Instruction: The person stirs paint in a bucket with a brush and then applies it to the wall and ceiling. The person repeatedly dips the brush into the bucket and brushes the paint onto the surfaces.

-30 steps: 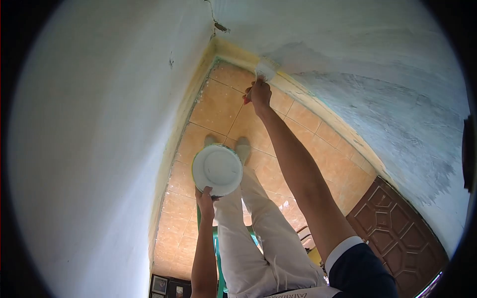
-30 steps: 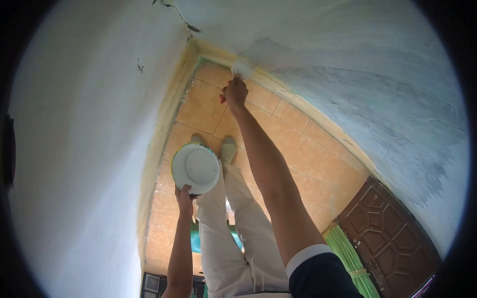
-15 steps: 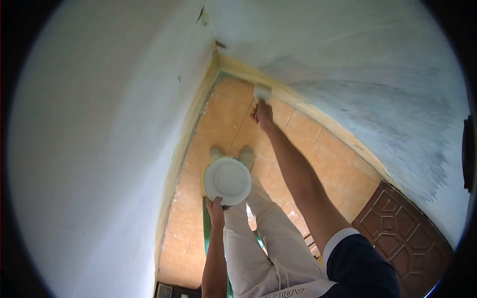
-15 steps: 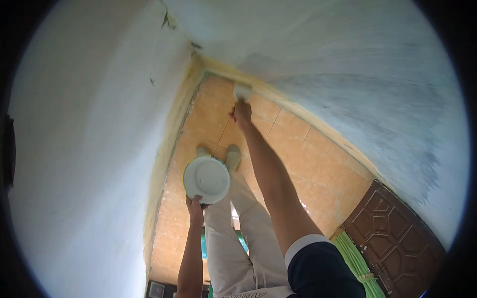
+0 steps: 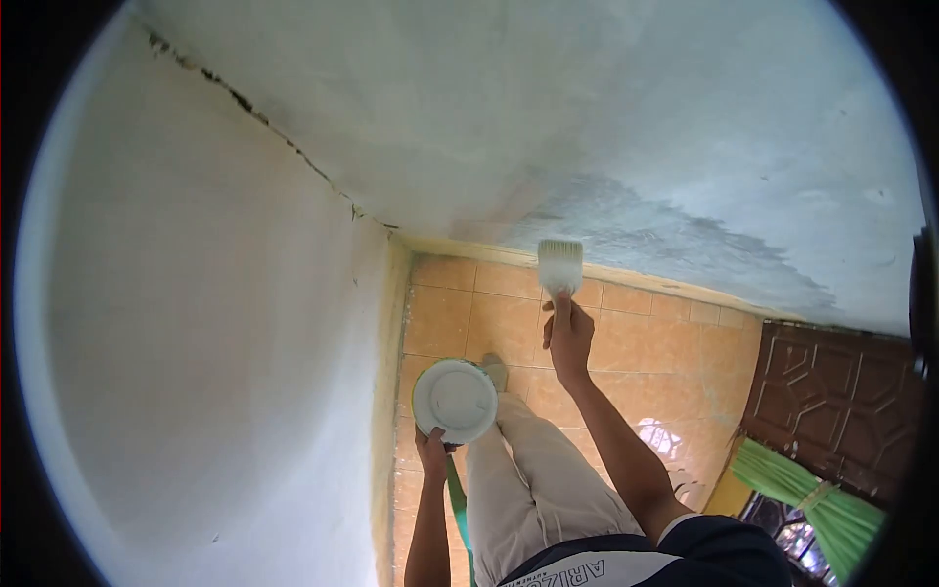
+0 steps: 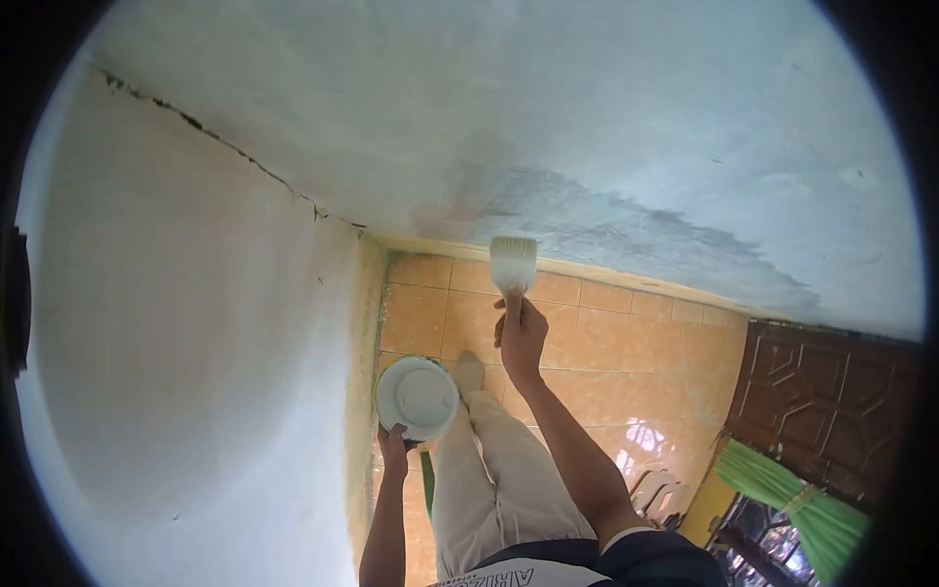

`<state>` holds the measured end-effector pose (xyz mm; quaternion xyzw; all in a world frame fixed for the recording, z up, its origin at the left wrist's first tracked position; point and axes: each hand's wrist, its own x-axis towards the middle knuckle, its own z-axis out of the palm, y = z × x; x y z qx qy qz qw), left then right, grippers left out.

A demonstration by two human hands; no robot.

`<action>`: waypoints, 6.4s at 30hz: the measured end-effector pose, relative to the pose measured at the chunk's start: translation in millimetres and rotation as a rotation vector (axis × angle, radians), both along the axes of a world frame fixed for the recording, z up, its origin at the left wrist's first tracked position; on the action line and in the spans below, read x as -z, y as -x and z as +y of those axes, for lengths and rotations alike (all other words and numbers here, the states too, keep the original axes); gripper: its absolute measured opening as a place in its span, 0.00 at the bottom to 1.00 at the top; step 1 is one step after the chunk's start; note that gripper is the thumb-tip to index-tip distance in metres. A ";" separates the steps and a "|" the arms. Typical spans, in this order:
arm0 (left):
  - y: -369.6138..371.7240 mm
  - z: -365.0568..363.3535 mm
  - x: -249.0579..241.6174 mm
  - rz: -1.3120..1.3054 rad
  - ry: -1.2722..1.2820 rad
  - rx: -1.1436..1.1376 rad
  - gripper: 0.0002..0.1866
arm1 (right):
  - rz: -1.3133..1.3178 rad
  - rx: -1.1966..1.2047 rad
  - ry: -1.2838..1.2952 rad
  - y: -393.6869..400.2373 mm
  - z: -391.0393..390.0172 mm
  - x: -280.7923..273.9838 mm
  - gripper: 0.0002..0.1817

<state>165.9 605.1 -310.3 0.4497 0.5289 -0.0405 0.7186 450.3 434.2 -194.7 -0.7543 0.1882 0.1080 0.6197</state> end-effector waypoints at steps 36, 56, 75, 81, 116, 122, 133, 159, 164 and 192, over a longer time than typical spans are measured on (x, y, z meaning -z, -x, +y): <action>-15.8 29.5 -198.6 -0.181 0.036 0.157 0.26 | -0.215 0.175 0.209 -51.2 -2.6 -74.8 0.30; -150.7 61.9 -220.4 -0.219 -0.037 0.417 0.29 | -0.329 0.144 0.320 -51.6 9.8 -99.1 0.31; -154.5 97.9 -184.7 -0.145 -0.042 0.494 0.35 | -0.408 0.180 0.222 -33.9 3.6 -150.9 0.33; -158.9 101.3 -200.5 -0.166 -0.041 0.485 0.30 | -0.568 0.124 0.551 -56.4 3.8 -95.1 0.32; -145.0 106.8 -182.2 -0.083 -0.111 0.447 0.27 | -0.166 0.177 0.220 -37.6 3.2 -156.8 0.31; -145.8 107.3 -178.4 -0.047 -0.118 0.443 0.27 | -0.279 0.206 0.311 -39.4 2.6 -140.4 0.30; -144.8 98.9 -186.5 -0.100 -0.136 0.445 0.26 | -0.078 0.171 0.326 -41.1 1.3 -115.2 0.33; -138.5 104.8 -177.2 -0.125 -0.188 0.526 0.28 | -0.165 0.168 0.164 -35.1 21.6 -233.5 0.32; -142.1 105.5 -173.0 -0.113 -0.191 0.519 0.28 | -0.386 0.225 0.222 -39.6 26.1 -227.0 0.28; -141.3 104.3 -175.8 -0.099 -0.170 0.498 0.30 | -0.067 0.192 0.227 -36.5 36.0 -159.2 0.33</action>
